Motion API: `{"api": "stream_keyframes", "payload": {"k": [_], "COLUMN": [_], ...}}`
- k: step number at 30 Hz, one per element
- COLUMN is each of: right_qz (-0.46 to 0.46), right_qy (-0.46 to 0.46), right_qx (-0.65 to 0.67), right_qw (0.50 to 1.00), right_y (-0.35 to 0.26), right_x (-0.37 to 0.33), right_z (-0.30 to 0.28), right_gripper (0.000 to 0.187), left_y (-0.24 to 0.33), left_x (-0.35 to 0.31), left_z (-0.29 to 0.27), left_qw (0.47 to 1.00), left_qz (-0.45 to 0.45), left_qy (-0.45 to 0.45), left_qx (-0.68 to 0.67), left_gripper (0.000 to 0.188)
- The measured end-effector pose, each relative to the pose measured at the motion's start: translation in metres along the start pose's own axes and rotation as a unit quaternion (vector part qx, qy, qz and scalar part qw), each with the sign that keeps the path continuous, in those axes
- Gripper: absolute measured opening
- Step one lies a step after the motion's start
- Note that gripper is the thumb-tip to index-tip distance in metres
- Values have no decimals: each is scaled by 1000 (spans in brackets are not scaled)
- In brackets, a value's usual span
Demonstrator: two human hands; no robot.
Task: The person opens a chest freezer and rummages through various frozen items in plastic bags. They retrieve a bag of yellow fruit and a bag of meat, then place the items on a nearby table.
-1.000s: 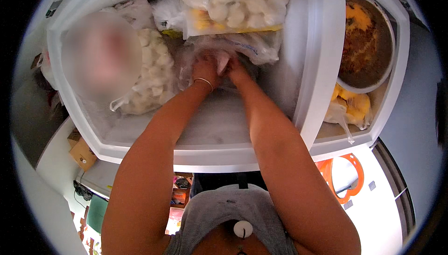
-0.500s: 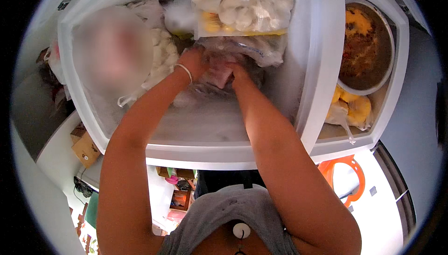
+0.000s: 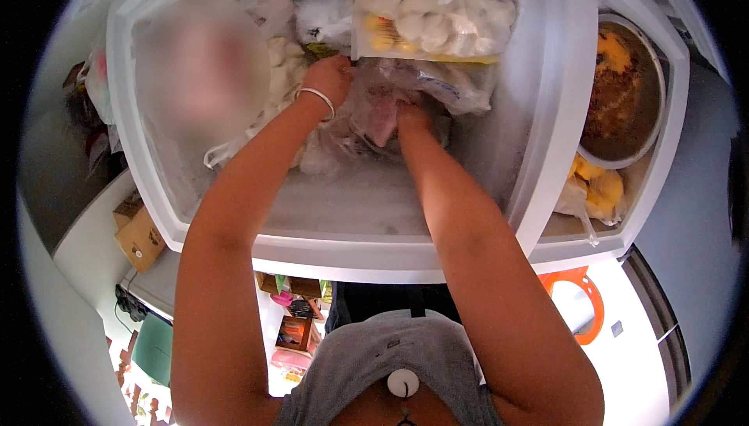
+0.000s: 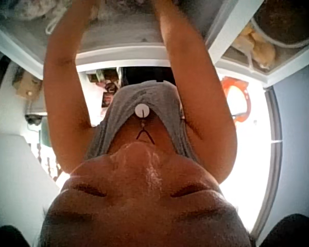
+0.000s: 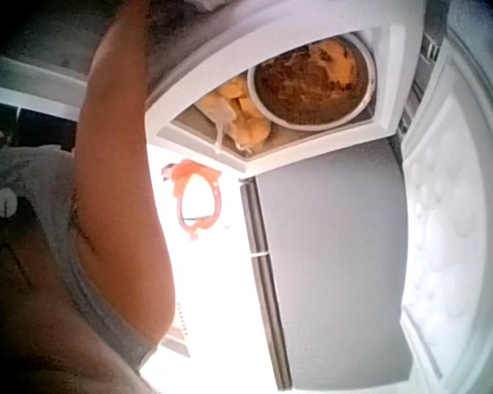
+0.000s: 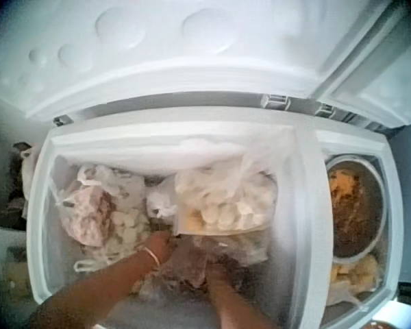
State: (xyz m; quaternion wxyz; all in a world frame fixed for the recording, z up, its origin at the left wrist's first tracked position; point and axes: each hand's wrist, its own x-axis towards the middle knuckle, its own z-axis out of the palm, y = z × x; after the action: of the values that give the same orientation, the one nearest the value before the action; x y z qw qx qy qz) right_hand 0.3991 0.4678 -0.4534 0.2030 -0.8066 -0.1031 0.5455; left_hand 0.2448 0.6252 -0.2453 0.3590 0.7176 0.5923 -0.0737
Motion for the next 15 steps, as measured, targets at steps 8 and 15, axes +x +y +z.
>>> {"api": "stream_keyframes", "payload": {"k": [8, 15], "right_qz": [-418, -309], "right_qy": [-53, -70], "right_qx": [-315, -348], "right_qw": [850, 882], "right_y": [-118, -107], "right_x": [-120, -119], "right_z": [-21, 13], "right_gripper": [38, 38], "left_y": [-44, -26], "left_x": [0, -8], "left_z": [10, 5], "left_qw": [984, 993], "left_qz": [173, 113], "left_qy": [-20, -1], "left_qx": [41, -13], "left_gripper": [17, 18]}}
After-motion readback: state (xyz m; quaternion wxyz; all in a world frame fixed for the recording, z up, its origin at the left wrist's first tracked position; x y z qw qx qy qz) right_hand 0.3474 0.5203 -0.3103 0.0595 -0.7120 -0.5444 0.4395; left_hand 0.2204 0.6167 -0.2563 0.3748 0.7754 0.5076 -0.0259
